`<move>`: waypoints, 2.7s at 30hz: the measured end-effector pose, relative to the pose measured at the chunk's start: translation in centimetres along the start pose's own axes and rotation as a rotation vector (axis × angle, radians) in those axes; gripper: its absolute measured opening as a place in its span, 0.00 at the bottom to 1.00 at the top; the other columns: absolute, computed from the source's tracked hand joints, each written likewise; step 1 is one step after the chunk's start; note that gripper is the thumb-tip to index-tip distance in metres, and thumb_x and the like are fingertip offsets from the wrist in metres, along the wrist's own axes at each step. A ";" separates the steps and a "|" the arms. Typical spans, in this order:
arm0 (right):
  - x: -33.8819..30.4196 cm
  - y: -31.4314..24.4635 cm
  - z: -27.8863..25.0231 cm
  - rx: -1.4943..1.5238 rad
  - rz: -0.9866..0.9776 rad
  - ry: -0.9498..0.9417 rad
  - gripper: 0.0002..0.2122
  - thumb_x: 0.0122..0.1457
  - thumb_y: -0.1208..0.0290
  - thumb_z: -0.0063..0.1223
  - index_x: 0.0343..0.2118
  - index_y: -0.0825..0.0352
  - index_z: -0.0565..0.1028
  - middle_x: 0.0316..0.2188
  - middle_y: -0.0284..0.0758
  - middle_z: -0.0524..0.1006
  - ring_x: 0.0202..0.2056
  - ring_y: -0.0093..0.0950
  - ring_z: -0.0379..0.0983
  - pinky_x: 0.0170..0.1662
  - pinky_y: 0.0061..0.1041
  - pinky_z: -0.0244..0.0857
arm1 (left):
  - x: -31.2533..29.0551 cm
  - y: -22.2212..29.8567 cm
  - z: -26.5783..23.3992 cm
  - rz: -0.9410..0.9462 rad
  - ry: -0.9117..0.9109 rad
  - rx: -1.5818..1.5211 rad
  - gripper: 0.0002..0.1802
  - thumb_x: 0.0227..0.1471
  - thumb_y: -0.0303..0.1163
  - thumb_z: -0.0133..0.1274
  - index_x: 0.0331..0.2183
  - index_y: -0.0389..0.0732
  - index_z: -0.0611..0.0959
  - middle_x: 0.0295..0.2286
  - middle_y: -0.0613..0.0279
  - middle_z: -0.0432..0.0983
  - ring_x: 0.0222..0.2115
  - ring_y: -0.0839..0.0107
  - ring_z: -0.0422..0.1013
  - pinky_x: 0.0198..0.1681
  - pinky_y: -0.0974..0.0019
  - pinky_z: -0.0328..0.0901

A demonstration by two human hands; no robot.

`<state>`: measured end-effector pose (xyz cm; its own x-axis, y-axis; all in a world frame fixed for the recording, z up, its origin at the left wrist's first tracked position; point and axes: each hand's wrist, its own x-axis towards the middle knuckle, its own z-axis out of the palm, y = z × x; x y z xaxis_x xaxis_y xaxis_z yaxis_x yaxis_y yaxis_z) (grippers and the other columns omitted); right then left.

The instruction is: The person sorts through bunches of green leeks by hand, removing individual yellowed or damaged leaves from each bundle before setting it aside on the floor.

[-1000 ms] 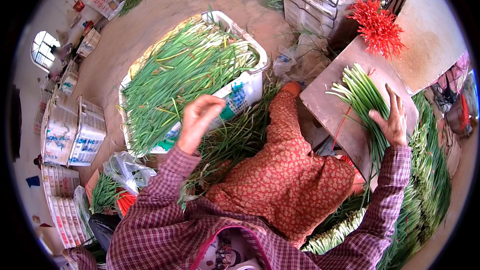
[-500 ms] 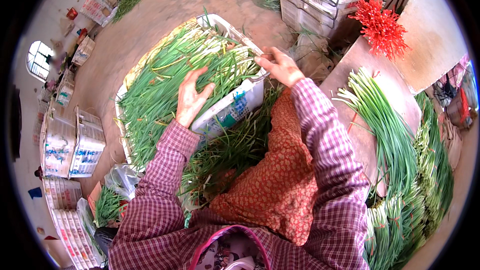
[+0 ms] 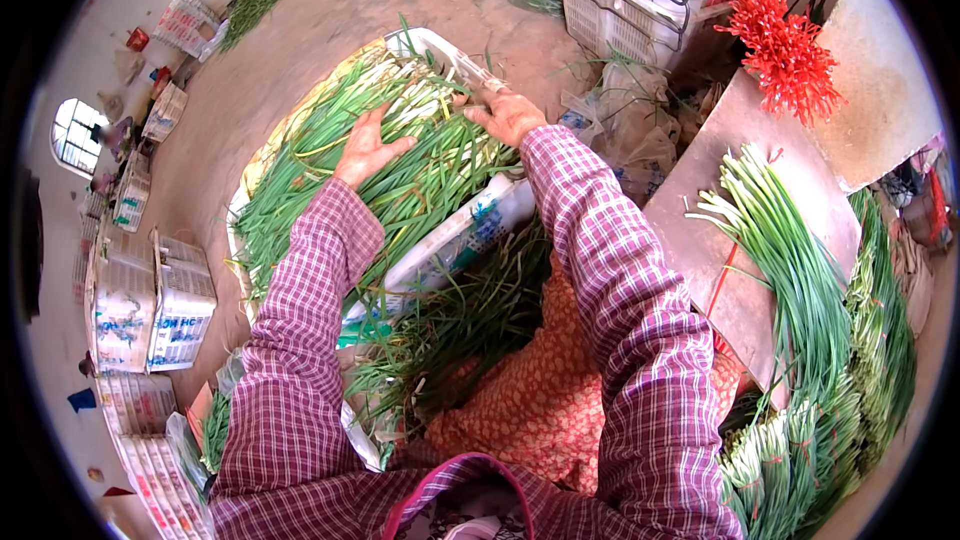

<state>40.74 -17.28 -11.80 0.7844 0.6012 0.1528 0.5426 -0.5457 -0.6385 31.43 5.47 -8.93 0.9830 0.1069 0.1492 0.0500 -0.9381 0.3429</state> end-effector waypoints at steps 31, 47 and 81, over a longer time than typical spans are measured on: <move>-5.2 -0.9 1.4 0.209 0.024 0.118 0.19 0.46 0.53 0.51 0.35 0.62 0.73 0.26 0.44 0.74 0.33 0.40 0.71 0.38 0.33 0.63 | -6.8 8.5 2.4 0.234 0.088 0.030 0.49 0.26 0.45 0.63 0.48 0.32 0.61 0.38 0.50 0.62 0.40 0.55 0.58 0.43 0.57 0.55; -4.4 -3.3 -0.2 0.324 -0.271 0.202 0.33 0.44 0.46 0.50 0.51 0.59 0.57 0.40 0.50 0.68 0.42 0.45 0.66 0.45 0.35 0.60 | -3.9 5.8 -2.4 0.060 0.097 -0.483 0.18 0.32 0.28 0.58 0.31 0.34 0.75 0.27 0.61 0.72 0.29 0.74 0.67 0.34 0.72 0.62; -6.1 -10.4 3.2 0.677 -0.274 0.436 0.31 0.45 0.63 0.54 0.51 0.70 0.54 0.40 0.45 0.63 0.42 0.39 0.63 0.45 0.32 0.61 | -9.9 7.2 -7.0 -0.197 0.287 -0.811 0.32 0.32 0.17 0.57 0.44 0.35 0.66 0.38 0.58 0.68 0.38 0.70 0.67 0.41 0.69 0.63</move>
<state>29.34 -13.42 -8.55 0.7722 0.3064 0.5566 0.5430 0.1366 -0.8286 20.77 -0.01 -1.45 0.8822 0.4227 0.2074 -0.0339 -0.3823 0.9234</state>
